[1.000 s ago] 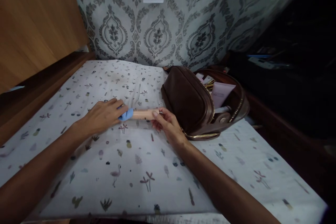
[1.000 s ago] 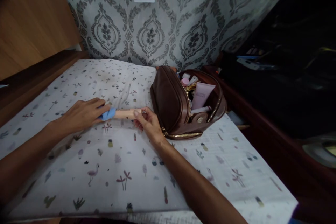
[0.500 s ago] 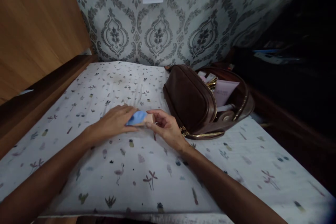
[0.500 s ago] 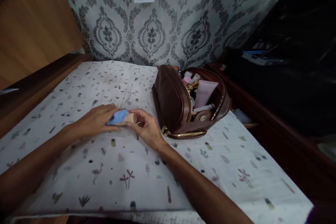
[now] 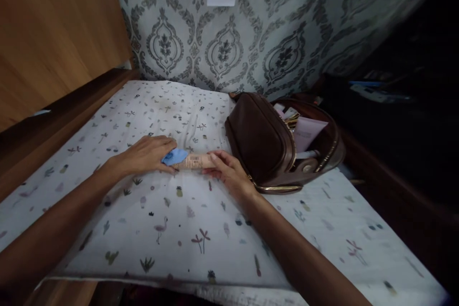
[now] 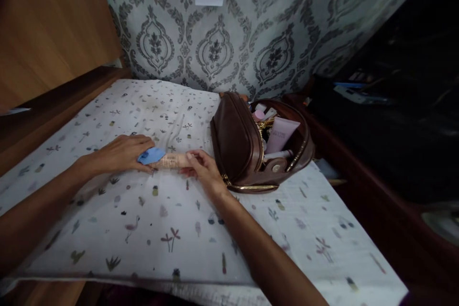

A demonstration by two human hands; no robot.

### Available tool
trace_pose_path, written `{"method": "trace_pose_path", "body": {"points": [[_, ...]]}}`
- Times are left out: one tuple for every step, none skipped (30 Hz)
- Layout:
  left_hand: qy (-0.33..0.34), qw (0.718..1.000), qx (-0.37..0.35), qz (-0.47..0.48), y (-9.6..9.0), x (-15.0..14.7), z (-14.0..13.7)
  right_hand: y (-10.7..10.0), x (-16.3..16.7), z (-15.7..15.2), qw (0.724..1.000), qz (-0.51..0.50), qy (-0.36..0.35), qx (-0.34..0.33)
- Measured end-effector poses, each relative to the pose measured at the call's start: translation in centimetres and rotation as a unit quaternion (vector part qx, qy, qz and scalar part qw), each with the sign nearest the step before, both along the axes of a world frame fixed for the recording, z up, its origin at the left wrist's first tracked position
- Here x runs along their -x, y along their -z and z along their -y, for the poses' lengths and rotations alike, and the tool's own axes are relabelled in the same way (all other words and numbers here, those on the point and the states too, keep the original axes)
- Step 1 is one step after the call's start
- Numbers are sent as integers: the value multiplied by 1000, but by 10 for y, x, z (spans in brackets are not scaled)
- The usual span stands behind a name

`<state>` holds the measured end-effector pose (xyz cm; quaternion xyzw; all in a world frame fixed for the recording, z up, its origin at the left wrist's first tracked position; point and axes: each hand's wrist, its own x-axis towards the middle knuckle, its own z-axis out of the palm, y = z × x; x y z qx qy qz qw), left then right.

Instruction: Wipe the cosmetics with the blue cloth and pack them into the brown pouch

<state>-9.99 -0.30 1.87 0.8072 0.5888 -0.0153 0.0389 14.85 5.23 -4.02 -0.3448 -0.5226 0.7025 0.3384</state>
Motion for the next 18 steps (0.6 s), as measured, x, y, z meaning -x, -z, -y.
{"method": "trace_pose_path", "body": {"points": [[8, 1000, -12, -1, 1, 1, 0, 0, 0, 0, 1000, 6, 0, -3], [13, 1000, -20, 1, 1, 3, 0, -1, -1, 0, 1000, 10, 2, -11], [13, 1000, -26, 5, 0, 4, 1, -2, -1, 1, 1000, 14, 2, -26], [6, 999, -35, 13, -1, 4, 1, -3, -1, 2, 999, 18, 2, -44], [-7, 998, -49, 24, -3, 3, 1, -5, -1, 3, 998, 22, 3, -67], [-23, 996, -73, 40, -5, 0, 2, -7, -1, 4, 995, 25, 1, -92], [-37, 992, -102, 63, -7, -5, 2, -9, -1, 6, 993, 27, -3, -116], [-41, 987, -128, 92, -9, -12, 3, -11, 0, 8, 990, 28, -11, -138], [-36, 981, -144, 122, -11, -21, 3, -12, 0, 9, 987, 27, -20, -156], [-20, 979, -143, 144, -12, -31, 4, -13, 0, 11, 985, 24, -31, -171], [2, 980, -123, 157, -12, -41, 5, -14, 0, 12, 982, 22, -42, -181], [25, 982, -89, 162, -12, -49, 6, -14, 0, 13, 981, 20, -52, -186], [41, 985, -47, 160, -11, -56, 7, -13, 0, 14, 980, 19, -61, -186], [47, 987, -6, 155, -10, -59, 9, -12, -1, 13, 980, 19, -67, -185], [44, 987, 29, 150, -8, -59, 11, -11, -1, 12, 981, 20, -70, -182], [36, 987, 54, 148, -6, -55, 14, -10, -1, 11, 981, 22, -71, -180], [24, 987, 68, 147, -4, -49, 18, -8, -1, 10, 981, 24, -69, -179], [13, 987, 72, 145, -1, -40, 22, -7, -2, 9, 981, 27, -66, -181]]}}
